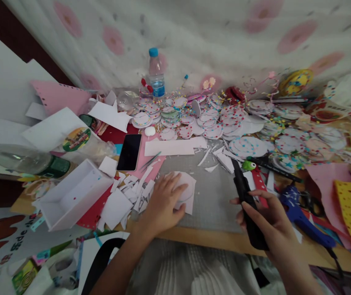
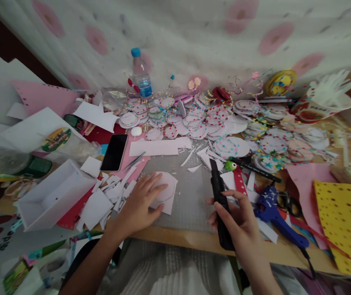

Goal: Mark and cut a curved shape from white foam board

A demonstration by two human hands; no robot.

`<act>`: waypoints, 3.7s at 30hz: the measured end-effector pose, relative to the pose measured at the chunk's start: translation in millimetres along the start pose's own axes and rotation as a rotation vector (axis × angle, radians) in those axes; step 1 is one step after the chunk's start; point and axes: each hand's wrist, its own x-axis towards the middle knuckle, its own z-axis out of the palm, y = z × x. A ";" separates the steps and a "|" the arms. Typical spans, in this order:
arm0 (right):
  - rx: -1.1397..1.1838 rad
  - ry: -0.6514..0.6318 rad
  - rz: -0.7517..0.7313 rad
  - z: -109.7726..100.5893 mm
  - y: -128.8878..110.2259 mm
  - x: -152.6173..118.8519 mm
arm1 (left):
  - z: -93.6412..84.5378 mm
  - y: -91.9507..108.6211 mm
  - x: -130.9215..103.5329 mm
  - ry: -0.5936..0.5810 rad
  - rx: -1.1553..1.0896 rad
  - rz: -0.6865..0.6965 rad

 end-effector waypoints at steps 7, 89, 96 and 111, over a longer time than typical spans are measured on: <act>0.253 -0.122 -0.004 -1.5 -18.9 -5.5 | 29.3 6.4 11.9 0.036 0.051 -0.130; 0.228 -0.563 -0.549 83.5 0.3 73.2 | 36.5 -1.0 10.2 -0.039 0.189 0.011; 0.214 -0.471 -0.587 83.1 11.0 59.3 | 39.2 0.5 9.9 -0.009 0.214 -0.016; 0.116 -0.389 -0.783 86.9 24.8 31.8 | 36.6 1.4 9.0 -0.026 0.214 -0.037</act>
